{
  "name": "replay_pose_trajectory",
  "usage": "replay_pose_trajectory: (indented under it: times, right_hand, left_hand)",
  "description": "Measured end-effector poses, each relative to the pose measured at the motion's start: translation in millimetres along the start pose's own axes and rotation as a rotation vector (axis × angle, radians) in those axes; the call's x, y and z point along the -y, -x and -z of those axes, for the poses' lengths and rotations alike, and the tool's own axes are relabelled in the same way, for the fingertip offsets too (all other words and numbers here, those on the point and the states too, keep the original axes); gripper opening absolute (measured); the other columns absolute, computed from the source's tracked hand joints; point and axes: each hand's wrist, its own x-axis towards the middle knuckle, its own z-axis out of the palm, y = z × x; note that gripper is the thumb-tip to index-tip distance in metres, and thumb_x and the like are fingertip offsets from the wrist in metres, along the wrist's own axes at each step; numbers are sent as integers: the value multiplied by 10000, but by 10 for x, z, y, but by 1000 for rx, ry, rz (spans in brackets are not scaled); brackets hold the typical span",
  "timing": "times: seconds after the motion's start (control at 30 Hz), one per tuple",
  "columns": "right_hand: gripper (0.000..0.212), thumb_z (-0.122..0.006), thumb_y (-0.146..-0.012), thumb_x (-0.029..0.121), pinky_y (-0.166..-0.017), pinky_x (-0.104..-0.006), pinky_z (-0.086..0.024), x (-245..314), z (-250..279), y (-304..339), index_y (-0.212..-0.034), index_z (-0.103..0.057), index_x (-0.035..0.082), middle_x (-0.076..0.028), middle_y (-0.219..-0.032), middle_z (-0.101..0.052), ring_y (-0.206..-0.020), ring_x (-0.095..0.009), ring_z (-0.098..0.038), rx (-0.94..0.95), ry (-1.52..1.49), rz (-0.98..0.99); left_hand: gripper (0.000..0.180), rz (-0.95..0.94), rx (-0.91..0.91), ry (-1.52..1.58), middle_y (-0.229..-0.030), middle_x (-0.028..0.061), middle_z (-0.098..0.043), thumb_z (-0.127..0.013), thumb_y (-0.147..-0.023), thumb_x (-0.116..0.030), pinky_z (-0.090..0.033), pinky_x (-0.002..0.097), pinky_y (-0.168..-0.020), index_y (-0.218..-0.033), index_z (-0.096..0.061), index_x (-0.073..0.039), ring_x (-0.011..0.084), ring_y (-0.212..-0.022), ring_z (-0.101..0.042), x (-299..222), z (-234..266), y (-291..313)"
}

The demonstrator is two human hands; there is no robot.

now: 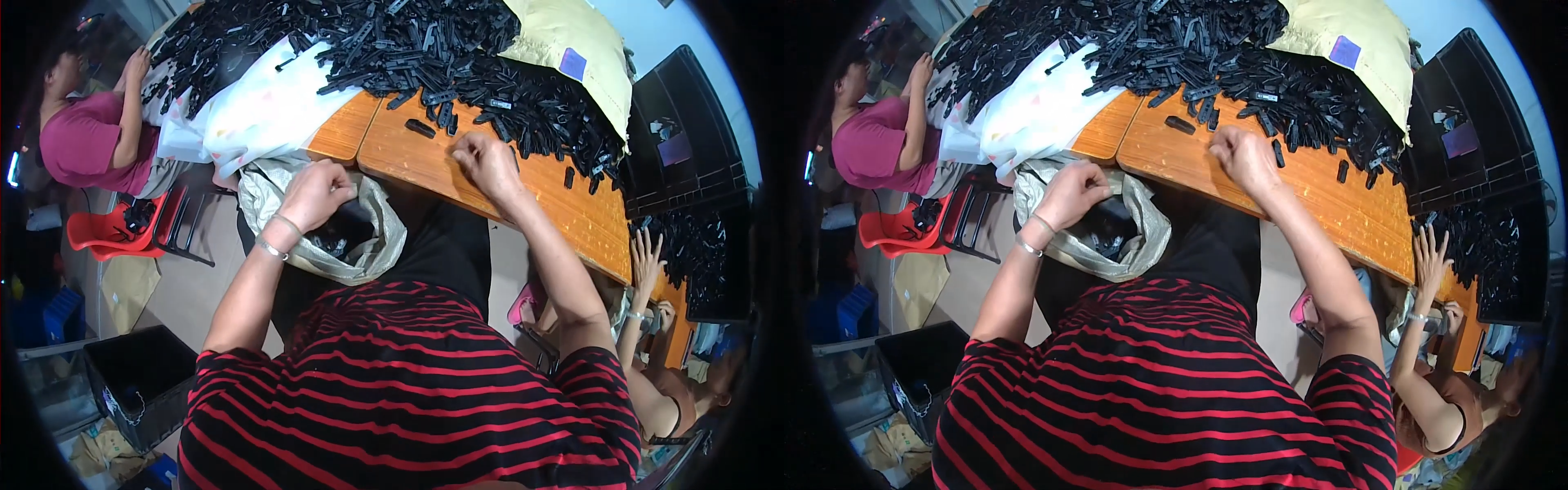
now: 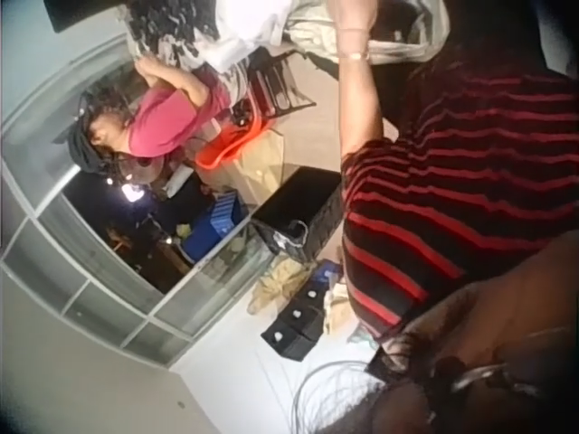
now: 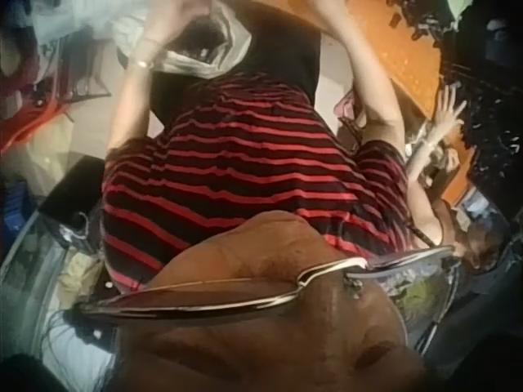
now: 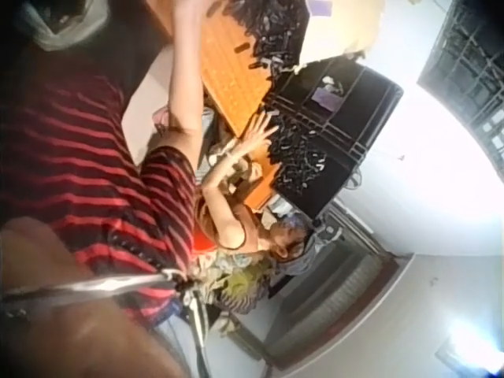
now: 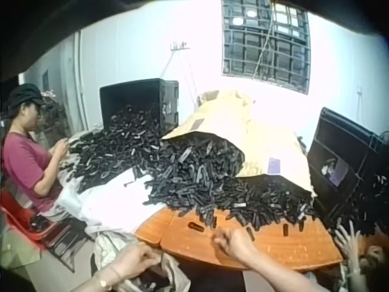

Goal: Assembling small black plastic components by hand at a workbench.

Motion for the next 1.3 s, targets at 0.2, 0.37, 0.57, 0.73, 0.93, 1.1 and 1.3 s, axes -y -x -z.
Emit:
replay_pose_trajectory:
  times: [0.2,0.37,0.57,0.73,0.93,1.1,1.3]
  right_hand:
    - [141,-595,-762,30,-646,-423,-500,-267,-22,-410,-881,-650,83,-117,-922,-582,-749,-337,-616,-149,256,319]
    - [227,-643,-719,46,-651,-414,-502,-314,-48,-441,-944,-613,63,-120,-958,-576,-775,-332,-616,-74,346,364]
    - [249,-727,-709,114,-650,-440,-481,-168,-106,-164,-873,-557,36,-150,-828,-599,-778,-359,-604,-14,183,187]
    - [275,-759,-708,156,-646,-426,-476,-61,-244,-64,-834,-552,26,-167,-806,-601,-751,-371,-596,-123,35,63]
    - [276,-723,-783,165,-588,-320,-473,-117,-194,-91,-967,-597,3,-69,-754,-604,-661,-172,-598,-190,-159,-40]
    - [180,-563,-922,120,-464,-199,-409,-4,-65,-113,-1033,-590,-20,-30,-744,-597,-506,-69,-509,-80,-828,-284]
    - [138,-591,-909,122,-405,-184,-395,-111,74,-8,-911,-623,-12,-24,-654,-612,-452,-51,-509,54,-799,-407]
  left_hand:
    - [84,-299,-411,50,-830,111,-612,-653,-772,-92,-479,373,-709,-832,-635,-35,294,-816,-593,-228,-230,-394]
    - [114,-372,-448,20,-852,116,-613,-632,-798,-149,-473,395,-756,-853,-642,-50,303,-863,-587,-603,-562,-1145]
    - [183,-259,-332,-245,-863,132,-632,-662,-777,-216,-495,407,-739,-827,-662,-41,324,-859,-603,-822,-680,-1624]
    - [227,-146,-232,-316,-816,142,-664,-688,-740,-258,-513,416,-723,-787,-672,-37,330,-826,-643,-883,-720,-1778]
    - [180,-6,-283,286,-701,101,-669,-695,-781,-177,-525,313,-552,-735,-640,-12,198,-602,-658,-735,-584,-1658]
    - [172,198,119,1144,-680,25,-634,-679,-842,-199,-397,162,-421,-863,-582,-58,56,-499,-551,-767,-543,-1353]
    - [177,147,47,1139,-721,17,-614,-685,-829,-154,-397,170,-440,-925,-596,-34,52,-541,-542,-756,-494,-1060]
